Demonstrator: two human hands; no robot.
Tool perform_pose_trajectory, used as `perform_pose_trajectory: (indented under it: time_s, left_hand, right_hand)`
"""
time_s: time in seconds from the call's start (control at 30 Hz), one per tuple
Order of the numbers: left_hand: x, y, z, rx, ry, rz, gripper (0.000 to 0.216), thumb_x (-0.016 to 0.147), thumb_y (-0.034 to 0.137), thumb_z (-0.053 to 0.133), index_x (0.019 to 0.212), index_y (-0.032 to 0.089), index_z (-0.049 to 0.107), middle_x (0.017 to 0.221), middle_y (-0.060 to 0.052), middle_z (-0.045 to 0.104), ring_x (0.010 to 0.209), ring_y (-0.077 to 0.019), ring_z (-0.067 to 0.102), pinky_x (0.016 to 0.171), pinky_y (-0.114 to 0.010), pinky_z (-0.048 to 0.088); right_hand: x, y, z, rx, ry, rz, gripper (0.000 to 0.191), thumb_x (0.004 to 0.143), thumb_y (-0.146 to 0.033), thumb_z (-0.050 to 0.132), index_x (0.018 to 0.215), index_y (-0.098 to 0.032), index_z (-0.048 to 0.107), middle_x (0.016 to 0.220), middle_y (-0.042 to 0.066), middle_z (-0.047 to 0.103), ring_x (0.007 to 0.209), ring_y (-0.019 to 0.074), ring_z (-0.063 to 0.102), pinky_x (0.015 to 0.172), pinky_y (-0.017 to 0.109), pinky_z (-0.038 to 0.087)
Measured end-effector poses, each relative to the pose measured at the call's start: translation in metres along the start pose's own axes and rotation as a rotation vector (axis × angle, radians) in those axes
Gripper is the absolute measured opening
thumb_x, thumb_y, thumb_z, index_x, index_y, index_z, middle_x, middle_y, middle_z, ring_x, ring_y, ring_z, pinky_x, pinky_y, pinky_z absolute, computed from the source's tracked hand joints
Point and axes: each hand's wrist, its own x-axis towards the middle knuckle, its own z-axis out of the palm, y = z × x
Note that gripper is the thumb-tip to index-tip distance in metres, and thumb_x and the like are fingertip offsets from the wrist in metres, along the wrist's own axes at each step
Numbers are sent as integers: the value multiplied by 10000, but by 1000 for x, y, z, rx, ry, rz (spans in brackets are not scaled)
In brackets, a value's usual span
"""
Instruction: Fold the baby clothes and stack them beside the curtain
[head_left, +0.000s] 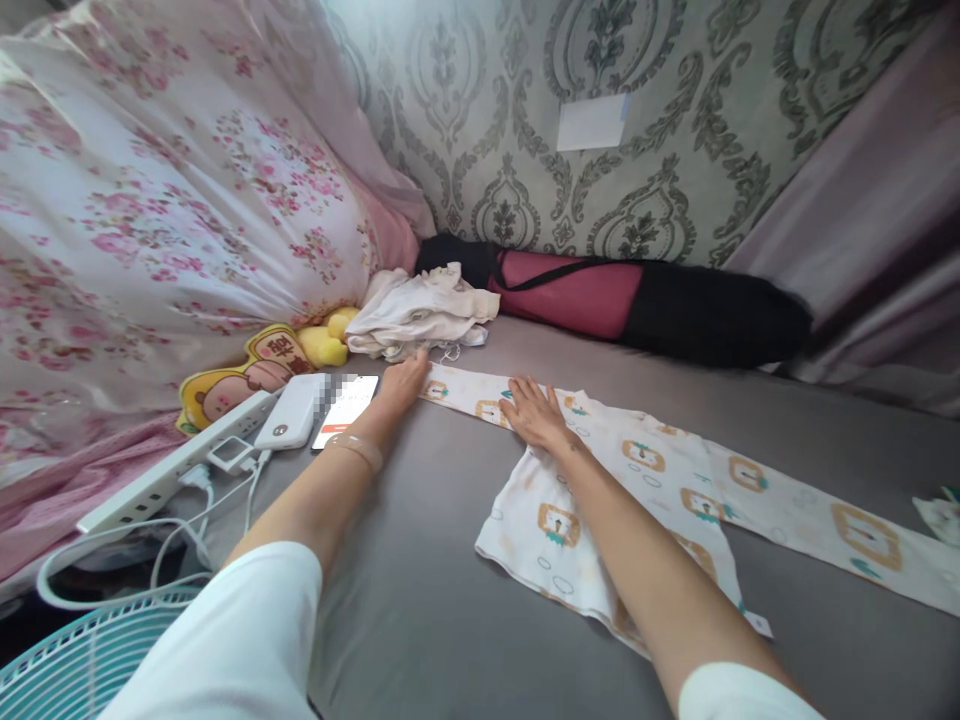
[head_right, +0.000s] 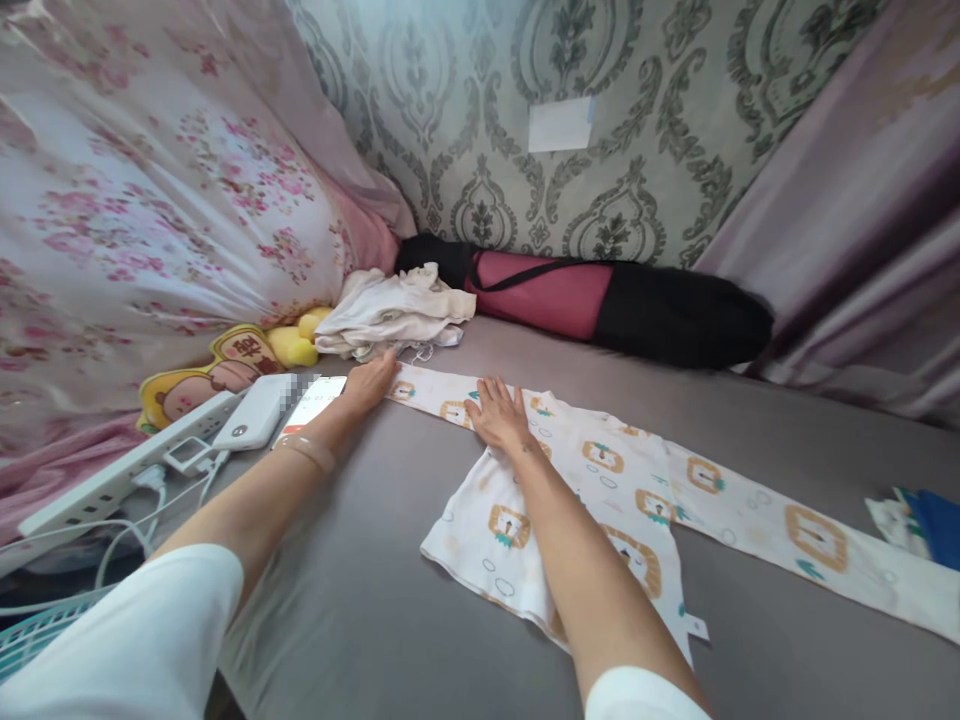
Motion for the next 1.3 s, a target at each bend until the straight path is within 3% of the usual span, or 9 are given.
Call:
perform_pose_trajectory:
  time_s: [0.27, 0.43, 0.57, 0.73, 0.8, 0.9, 1.0, 1.13, 1.3]
  left_hand:
    - [5, 5, 9, -70, 54, -108, 364, 955, 358, 409, 1146, 62, 500, 1031, -221, 639, 922, -315, 651, 748, -408, 483]
    - [-7, 20, -6, -47, 176, -91, 362, 920, 291, 448, 1186, 48, 491, 1166, -271, 551, 1096, -358, 550, 860, -455, 430]
    - [-23, 62, -15, -66, 316, 132, 330, 931, 274, 387, 1161, 77, 518, 1168, -225, 552, 1109, -325, 517, 934, -468, 391]
    - [-44, 148, -9, -264, 146, 676, 350, 893, 120, 363, 1211, 121, 510, 1249, -144, 566, 1162, -209, 524, 996, -338, 401]
    - [-53, 180, -4, -316, 91, 760, 389, 863, 91, 378, 1230, 108, 507, 1259, -157, 567, 1204, -215, 503, 1029, -349, 383]
    - [-66, 214, 2, -321, 26, 681, 413, 890, 153, 385, 1281, 59, 481, 1327, -208, 521, 1291, -257, 436, 1074, -391, 337]
    - [-75, 228, 11, -285, -9, 540, 525, 959, 310, 314, 1397, 25, 367, 1466, -238, 377, 1391, -299, 308, 1123, -448, 252]
    - [-78, 226, 17, -215, -22, 473, 638, 965, 474, 249, 1462, 78, 309, 1524, -214, 289, 1421, -332, 238, 1132, -511, 187]
    - [-73, 218, 16, -184, -102, 425, 742, 937, 596, 188, 1480, 101, 288, 1549, -194, 235, 1440, -321, 185, 1137, -506, 170]
  right_hand:
    - [2, 3, 7, 63, 27, -4, 639, 973, -493, 174, 1513, -156, 227, 1584, 33, 162, 1456, 192, 72, 1160, 479, 6]
    - [2, 6, 7, 177, 67, -39, 606, 972, -451, 209, 1500, -161, 269, 1574, 48, 207, 1455, 202, 98, 1161, 487, 1]
    - [-7, 13, -3, 383, 190, -60, 558, 970, -346, 218, 1482, -142, 304, 1563, 74, 248, 1448, 186, 144, 1165, 437, 128]
    - [-47, 29, -6, 240, 300, 14, 542, 922, -213, 290, 1437, -59, 363, 1518, 144, 334, 1428, 217, 214, 1161, 398, 155]
    - [-67, 37, -4, 152, 297, 91, 555, 921, -211, 293, 1441, -23, 341, 1522, 168, 315, 1430, 237, 203, 1160, 389, 151]
    - [-93, 53, 0, 51, 246, 196, 584, 945, -266, 256, 1462, 4, 288, 1548, 184, 244, 1439, 267, 165, 1159, 398, 140]
    - [-112, 69, 2, -8, 161, 208, 628, 964, -356, 222, 1480, 1, 251, 1569, 168, 180, 1450, 260, 118, 1167, 393, 101]
    - [-134, 90, 1, -42, 141, 198, 688, 972, -449, 174, 1494, -2, 213, 1581, 154, 116, 1458, 241, 62, 1172, 392, 55]
    - [-154, 110, -3, -80, 142, 314, 721, 969, -481, 158, 1496, 11, 192, 1580, 161, 105, 1458, 244, 59, 1171, 411, 50]
